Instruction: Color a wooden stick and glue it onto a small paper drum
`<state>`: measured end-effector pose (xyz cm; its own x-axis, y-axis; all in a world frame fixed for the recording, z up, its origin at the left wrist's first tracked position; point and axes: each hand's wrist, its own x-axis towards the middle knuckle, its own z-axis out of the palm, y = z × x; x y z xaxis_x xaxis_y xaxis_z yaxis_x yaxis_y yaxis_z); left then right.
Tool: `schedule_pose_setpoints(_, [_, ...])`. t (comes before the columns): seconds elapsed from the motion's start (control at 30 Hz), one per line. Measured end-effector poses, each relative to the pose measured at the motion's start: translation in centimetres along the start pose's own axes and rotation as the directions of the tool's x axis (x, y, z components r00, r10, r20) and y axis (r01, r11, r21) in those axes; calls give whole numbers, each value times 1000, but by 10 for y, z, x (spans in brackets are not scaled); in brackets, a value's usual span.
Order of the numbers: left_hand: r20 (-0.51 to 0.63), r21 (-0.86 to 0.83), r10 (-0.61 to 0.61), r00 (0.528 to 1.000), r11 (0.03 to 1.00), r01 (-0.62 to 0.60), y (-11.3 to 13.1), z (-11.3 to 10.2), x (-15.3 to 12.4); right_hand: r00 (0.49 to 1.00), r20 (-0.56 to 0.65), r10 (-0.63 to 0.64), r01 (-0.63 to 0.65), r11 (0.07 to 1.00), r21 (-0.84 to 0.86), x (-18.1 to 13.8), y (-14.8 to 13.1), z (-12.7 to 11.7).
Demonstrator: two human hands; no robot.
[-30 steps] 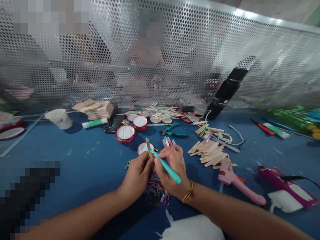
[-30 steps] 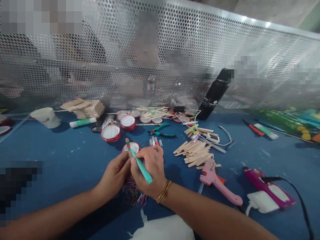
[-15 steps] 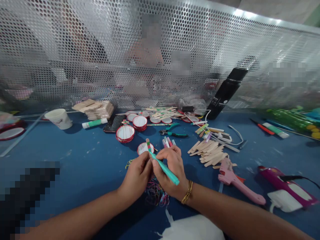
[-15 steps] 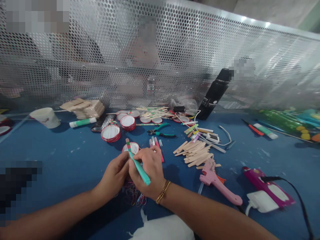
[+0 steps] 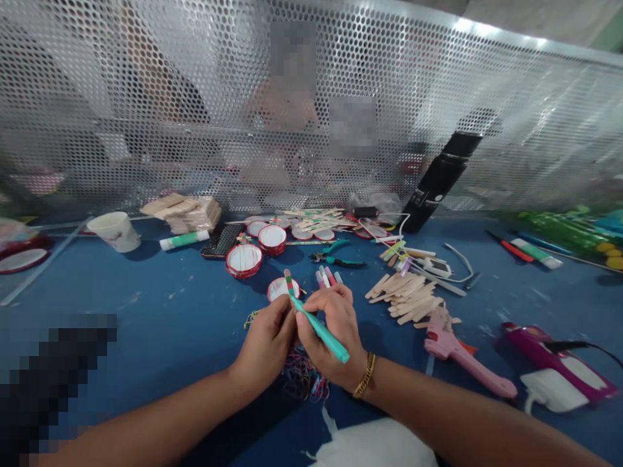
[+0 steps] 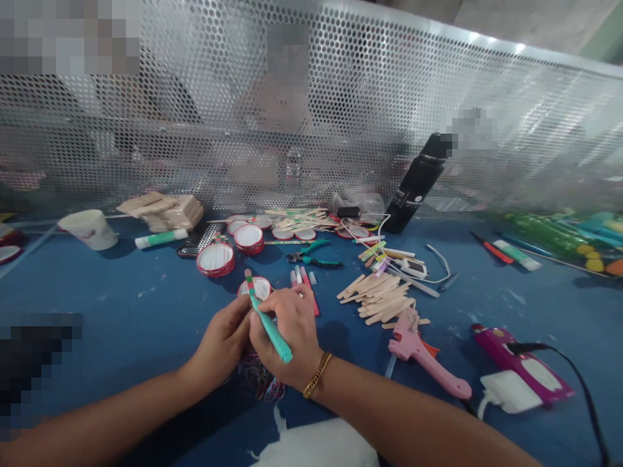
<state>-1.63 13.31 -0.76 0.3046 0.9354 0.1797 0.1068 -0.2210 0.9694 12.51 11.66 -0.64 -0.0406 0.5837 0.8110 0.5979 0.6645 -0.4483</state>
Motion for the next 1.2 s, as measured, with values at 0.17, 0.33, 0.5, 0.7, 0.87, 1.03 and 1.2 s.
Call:
schedule_pose_setpoints(0.17, [6,-26,-3,1000,1000,3,-1,1,0,1000,5,-9,9,1000,8,1,1,1])
schedule_pose_setpoints(0.33, [5,-7,3,1000,1000,-3,-1,0,0,1000,0,3,-3,1000,-12,1,1,1])
schedule_pose_setpoints(0.5, [-2,52,5,1000,999,-5,-1,-1,0,999,1,34,-34,998,-51,1,3,0])
schedule_pose_setpoints(0.7, [-4,25,-8,1000,1000,8,0,0,-1,999,-24,26,-27,999,-38,1,1,-1])
schedule_pose_setpoints(0.87, [-11,18,10,1000,1000,-10,1,0,1,1000,-5,-28,28,1000,-14,3,-3,-1])
schedule_pose_setpoints(1.03, [-4,30,27,1000,999,-27,2,-1,0,1000,10,-20,20,999,-29,2,-1,-1])
schedule_pose_setpoints(1.2, [-1,40,30,1000,999,-30,2,-1,-1,1000,18,1,0,999,-38,0,0,1])
